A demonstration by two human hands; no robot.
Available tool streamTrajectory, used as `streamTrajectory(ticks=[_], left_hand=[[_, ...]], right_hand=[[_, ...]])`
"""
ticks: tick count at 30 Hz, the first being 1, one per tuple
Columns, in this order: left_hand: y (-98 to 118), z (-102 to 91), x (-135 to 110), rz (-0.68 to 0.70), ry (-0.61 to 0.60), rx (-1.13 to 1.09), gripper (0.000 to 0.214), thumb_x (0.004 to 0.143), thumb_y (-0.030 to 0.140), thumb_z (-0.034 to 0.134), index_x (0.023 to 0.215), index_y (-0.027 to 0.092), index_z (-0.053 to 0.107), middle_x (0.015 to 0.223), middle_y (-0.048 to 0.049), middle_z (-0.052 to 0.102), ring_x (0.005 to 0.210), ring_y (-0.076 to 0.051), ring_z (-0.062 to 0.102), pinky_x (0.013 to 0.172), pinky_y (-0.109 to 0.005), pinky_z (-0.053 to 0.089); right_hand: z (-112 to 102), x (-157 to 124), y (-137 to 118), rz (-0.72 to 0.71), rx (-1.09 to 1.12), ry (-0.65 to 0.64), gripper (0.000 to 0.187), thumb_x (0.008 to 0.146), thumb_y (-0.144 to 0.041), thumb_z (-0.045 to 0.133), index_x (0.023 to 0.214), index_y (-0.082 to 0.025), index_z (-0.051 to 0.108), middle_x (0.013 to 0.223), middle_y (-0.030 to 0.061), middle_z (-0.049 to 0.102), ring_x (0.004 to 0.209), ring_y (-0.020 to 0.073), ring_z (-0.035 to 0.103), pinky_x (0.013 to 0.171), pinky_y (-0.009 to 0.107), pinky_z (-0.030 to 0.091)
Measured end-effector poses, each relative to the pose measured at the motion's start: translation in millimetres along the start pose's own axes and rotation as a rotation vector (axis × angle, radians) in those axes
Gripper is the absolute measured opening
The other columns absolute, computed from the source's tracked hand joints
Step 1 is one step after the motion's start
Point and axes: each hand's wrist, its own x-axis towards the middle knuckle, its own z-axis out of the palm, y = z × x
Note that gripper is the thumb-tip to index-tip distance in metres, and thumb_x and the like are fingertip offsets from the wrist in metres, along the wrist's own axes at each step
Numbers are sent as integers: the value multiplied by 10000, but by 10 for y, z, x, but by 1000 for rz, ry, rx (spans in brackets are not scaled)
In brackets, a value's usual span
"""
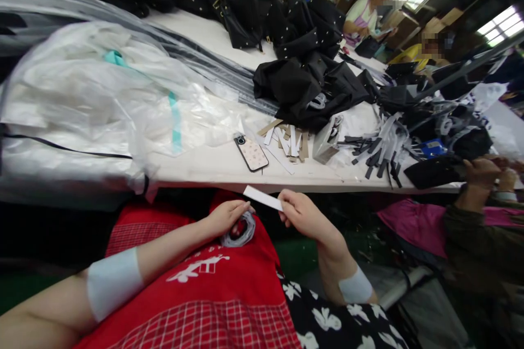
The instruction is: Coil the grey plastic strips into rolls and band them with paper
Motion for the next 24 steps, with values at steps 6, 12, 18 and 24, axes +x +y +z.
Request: streamTrajectory(ticks=[6,12,18,24], left_hand=[[45,-4,-6,-1,-22,19,463,803,588,531,888,160,686,353,50,509,311,-125,458,361,-209,326],[90,10,-47,-3,-15,74,429,829,570,489,842,174,653,348,56,490,318,-124,444,363,-207,331],[45,0,-18,51,-66,75,443,816,590,495,766,171,634,495,21,589,441,-133,536,457,-221,409],[70,-83,4,163,-53,211,390,832,500,481,813,156,664,748,-34,669,692,-173,614,686,-279,489]], right_hand=[[126,-81,-174,0,-285,-136,187,806,-284,567,650,-194,620,593,-16,590,529,107,449,526,251,238],[370,38,-275,4,-429,-115,222,800,-368,591,663,-208,660,611,21,626,558,142,501,552,273,250],[581,187,-260,9,-466,-92,205,814,-360,585,730,-200,683,672,45,669,610,169,565,567,269,292],[452,218,47,13,-28,-89,233,773,-408,678,728,-179,673,638,-12,633,573,98,511,535,214,306]])
